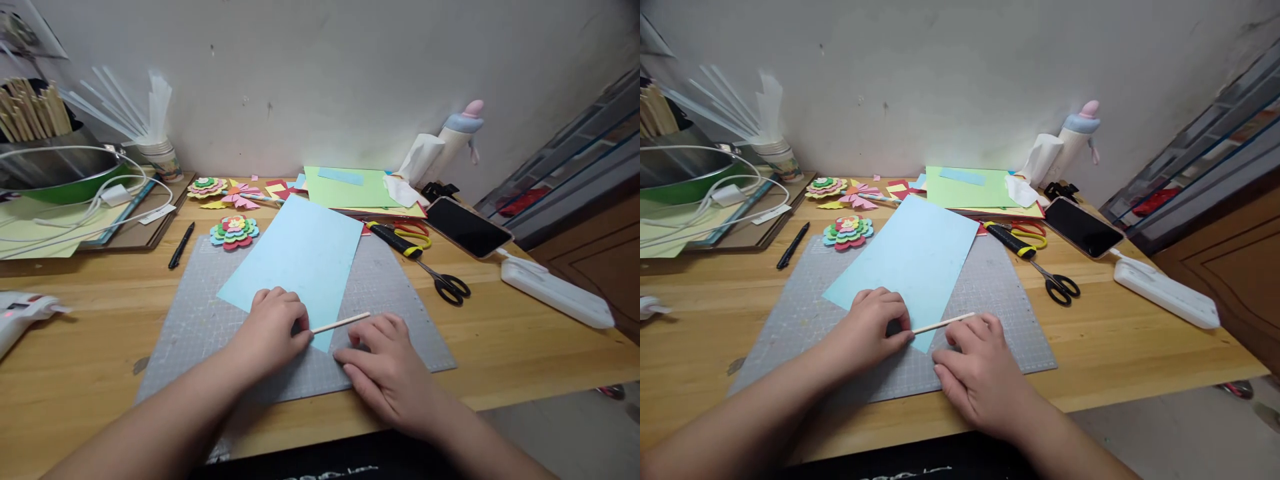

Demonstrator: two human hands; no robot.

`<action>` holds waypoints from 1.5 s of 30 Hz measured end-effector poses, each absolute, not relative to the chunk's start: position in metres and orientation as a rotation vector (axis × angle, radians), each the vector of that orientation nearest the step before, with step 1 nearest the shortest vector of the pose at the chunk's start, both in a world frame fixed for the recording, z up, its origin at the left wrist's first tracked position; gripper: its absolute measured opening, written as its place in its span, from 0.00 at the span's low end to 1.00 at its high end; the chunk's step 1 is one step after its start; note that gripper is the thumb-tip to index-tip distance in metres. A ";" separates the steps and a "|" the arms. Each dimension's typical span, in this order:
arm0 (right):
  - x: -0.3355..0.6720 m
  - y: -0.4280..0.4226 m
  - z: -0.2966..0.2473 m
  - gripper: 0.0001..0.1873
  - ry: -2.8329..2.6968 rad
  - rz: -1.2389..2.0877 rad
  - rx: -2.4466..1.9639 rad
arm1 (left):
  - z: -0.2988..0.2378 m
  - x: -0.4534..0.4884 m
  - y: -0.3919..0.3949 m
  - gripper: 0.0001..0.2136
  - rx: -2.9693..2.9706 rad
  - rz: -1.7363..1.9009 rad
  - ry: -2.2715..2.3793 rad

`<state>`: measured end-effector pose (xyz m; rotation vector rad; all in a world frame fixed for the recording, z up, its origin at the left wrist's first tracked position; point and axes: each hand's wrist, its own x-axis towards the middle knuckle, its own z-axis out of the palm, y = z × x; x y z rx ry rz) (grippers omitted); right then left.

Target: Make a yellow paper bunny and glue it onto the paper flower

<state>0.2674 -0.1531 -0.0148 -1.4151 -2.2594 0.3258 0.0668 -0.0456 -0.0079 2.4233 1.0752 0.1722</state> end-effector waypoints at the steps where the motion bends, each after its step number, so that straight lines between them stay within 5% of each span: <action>1: 0.266 -0.157 -0.017 0.10 -2.253 0.331 -1.455 | -0.009 0.067 -0.045 0.02 2.408 0.173 1.064; 27: 0.238 -0.183 -0.032 0.17 -2.146 0.171 -1.708 | -0.012 0.066 -0.045 0.04 2.348 0.198 1.022; 31: 0.243 -0.179 -0.031 0.15 -1.851 0.606 -1.611 | -0.012 0.066 -0.045 0.04 2.354 0.194 1.024; 37: 0.259 -0.153 -0.014 0.04 -0.699 1.469 -1.054 | -0.010 0.066 -0.045 0.04 2.381 0.201 1.039; 45: 0.262 -0.127 -0.015 0.03 -0.231 1.563 -0.980 | -0.008 0.065 -0.045 0.06 2.417 0.224 1.084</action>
